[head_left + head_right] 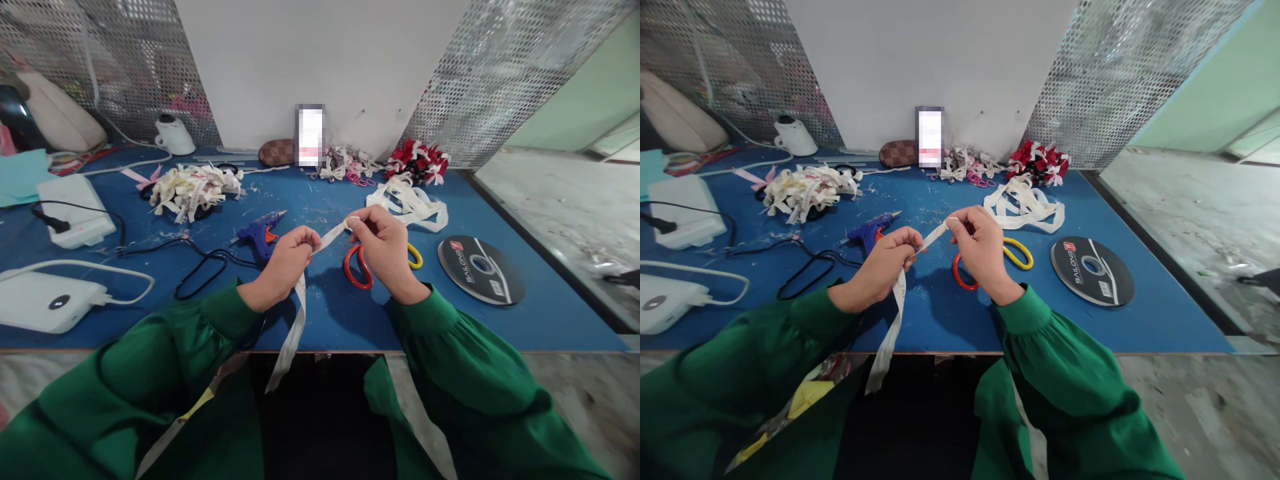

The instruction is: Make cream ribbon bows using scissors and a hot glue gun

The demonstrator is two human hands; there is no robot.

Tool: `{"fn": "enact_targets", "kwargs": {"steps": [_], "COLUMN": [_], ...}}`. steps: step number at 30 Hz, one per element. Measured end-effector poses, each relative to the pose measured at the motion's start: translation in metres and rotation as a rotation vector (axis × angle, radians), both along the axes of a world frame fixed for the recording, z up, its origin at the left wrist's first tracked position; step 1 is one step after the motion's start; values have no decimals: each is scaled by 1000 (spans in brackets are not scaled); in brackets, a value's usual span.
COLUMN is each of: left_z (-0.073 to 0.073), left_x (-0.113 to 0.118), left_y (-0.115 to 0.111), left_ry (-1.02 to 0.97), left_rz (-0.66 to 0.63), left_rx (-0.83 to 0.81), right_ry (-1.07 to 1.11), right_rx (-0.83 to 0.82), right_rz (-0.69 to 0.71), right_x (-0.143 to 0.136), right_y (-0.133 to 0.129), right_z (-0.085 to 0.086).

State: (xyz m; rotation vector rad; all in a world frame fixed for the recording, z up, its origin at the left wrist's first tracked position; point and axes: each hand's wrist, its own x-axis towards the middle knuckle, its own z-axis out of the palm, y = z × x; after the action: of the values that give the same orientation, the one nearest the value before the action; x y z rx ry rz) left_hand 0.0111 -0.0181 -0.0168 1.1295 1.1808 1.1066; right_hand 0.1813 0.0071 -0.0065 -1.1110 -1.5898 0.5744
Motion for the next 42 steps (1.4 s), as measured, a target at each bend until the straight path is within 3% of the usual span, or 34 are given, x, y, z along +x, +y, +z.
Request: {"fn": "enact_targets", "kwargs": {"steps": [3, 8, 12, 15, 20, 29, 37, 40, 42], "left_z": [3, -2, -8, -9, -7, 4, 0, 5, 11], "left_x": [-1, -3, -4, -4, -3, -2, -5, -10, -14], "left_y": [-1, -4, -3, 0, 0, -1, 5, 6, 7], "left_ry": [61, 379, 469, 359, 166, 115, 81, -96, -296], "left_rz": [7, 6, 14, -7, -124, -55, -37, -84, -214], "left_rx": [46, 368, 422, 377, 229, 48, -8, -22, -75], "right_ry": [10, 21, 30, 70, 174, 226, 352, 383, 402], "right_rx": [2, -5, -2, 15, 79, 216, 326, 330, 322], "right_rz": [8, 19, 38, 23, -154, -350, -537, -590, -585], "right_x": [0, 1, 0, 3, 18, 38, 60, 66, 68], "right_y": [0, 0, -2, -1, 11, 26, 39, 40, 40], "right_z": [0, 1, 2, 4, 7, 14, 23, 26, 26]}}
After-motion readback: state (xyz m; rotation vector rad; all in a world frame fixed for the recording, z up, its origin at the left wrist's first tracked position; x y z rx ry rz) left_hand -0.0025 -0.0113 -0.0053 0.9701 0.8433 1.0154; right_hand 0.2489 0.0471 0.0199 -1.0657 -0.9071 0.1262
